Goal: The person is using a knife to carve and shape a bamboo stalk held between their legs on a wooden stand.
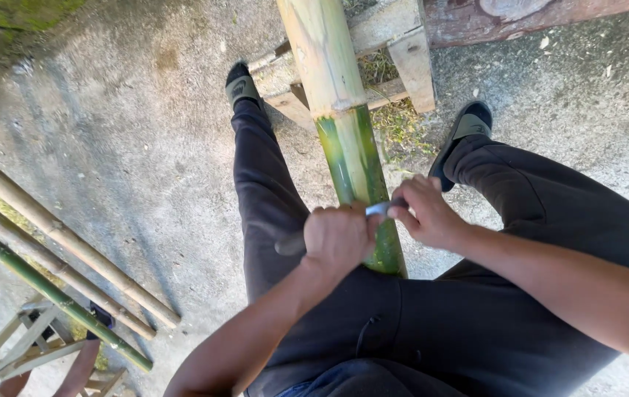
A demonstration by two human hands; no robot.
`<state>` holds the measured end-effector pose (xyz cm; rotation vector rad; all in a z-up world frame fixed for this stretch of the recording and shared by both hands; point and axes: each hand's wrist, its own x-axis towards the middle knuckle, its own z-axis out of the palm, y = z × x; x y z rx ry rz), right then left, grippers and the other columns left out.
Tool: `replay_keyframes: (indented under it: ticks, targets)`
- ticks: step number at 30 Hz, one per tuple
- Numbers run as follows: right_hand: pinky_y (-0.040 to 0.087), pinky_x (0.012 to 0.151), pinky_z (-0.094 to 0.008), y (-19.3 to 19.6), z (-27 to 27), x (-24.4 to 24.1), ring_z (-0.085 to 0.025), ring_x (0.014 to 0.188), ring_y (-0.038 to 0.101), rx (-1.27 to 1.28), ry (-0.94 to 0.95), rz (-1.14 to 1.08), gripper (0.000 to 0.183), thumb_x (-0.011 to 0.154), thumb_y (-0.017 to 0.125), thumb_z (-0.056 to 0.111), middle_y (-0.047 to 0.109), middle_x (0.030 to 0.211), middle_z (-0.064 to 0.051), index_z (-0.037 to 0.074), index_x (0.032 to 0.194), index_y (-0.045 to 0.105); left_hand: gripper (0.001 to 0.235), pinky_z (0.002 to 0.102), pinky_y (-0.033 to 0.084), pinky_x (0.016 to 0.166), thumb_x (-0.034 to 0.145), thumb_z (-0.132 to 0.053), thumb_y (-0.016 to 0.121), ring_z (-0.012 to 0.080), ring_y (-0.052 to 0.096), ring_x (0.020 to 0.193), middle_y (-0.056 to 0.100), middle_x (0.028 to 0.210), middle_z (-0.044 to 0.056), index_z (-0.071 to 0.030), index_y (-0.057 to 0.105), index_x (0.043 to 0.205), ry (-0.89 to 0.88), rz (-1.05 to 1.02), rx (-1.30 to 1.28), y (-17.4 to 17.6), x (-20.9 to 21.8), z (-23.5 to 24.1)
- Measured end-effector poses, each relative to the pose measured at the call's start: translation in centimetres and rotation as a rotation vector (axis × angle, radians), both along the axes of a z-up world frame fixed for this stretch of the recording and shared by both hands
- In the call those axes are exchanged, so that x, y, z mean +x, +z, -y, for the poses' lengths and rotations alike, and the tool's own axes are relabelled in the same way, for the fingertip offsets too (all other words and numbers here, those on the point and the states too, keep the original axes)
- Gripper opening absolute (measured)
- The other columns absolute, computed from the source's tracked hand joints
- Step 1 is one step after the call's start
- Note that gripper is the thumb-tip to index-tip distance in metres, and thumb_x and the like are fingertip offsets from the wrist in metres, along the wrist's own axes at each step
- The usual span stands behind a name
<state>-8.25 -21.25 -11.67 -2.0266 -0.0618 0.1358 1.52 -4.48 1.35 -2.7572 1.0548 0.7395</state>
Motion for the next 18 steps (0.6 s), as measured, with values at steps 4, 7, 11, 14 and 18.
replay_keyframes:
  ticks: [4,7,11,14,18]
  targets:
    - [0.03,0.087,-0.04,0.5,-0.3,-0.3,-0.022,0.089,0.05,0.064,0.02,-0.017,0.029,0.097,0.062,0.037,0.055,0.087,-0.003,0.009,0.099,0.06,0.042,0.036,0.049,0.044,0.097,-0.048,0.061,0.0198,0.061,0.041,0.064,0.056,0.005,-0.013,0.066,0.075,-0.005,-0.014,-0.008,0.2,-0.9,-0.9]
    - [0.03,0.087,-0.04,0.0,-0.1,2.5,-0.021,0.09,0.051,0.028,-0.021,0.045,0.03,0.099,0.061,0.041,0.056,0.088,-0.003,0.01,0.097,0.06,0.042,0.036,0.047,0.044,0.098,-0.047,0.062,0.018,0.059,0.039,0.063,0.054,0.003,-0.013,0.066,0.074,-0.023,0.064,-0.041,0.4,2.0,-0.5]
    - [0.031,0.092,-0.04,-0.6,1.0,8.9,-0.022,0.092,0.049,-0.028,-0.105,0.174,0.035,0.104,0.058,0.045,0.055,0.088,-0.004,0.011,0.096,0.058,0.048,0.035,0.043,0.041,0.097,-0.052,0.063,0.0162,0.055,0.037,0.061,0.051,0.001,-0.014,0.066,0.068,-0.077,0.211,-0.069,0.9,8.8,1.3]
    - [0.031,0.094,-0.041,-0.9,1.7,12.3,-0.024,0.096,0.049,-0.046,-0.144,0.247,0.037,0.107,0.058,0.045,0.055,0.094,-0.005,0.009,0.1,0.057,0.048,0.035,0.043,0.038,0.094,-0.054,0.063,0.0153,0.055,0.035,0.06,0.049,0.0,-0.014,0.067,0.068,-0.133,0.286,-0.049,1.2,12.2,2.6]
    - [0.032,0.095,-0.041,-1.0,2.1,14.8,-0.024,0.098,0.049,-0.024,-0.173,0.243,0.038,0.108,0.063,0.045,0.055,0.096,-0.007,0.008,0.105,0.059,0.052,0.033,0.043,0.039,0.098,-0.056,0.061,0.013,0.057,0.039,0.06,0.05,0.0,-0.013,0.068,0.069,-0.15,0.287,0.058,0.8,15.0,3.1]
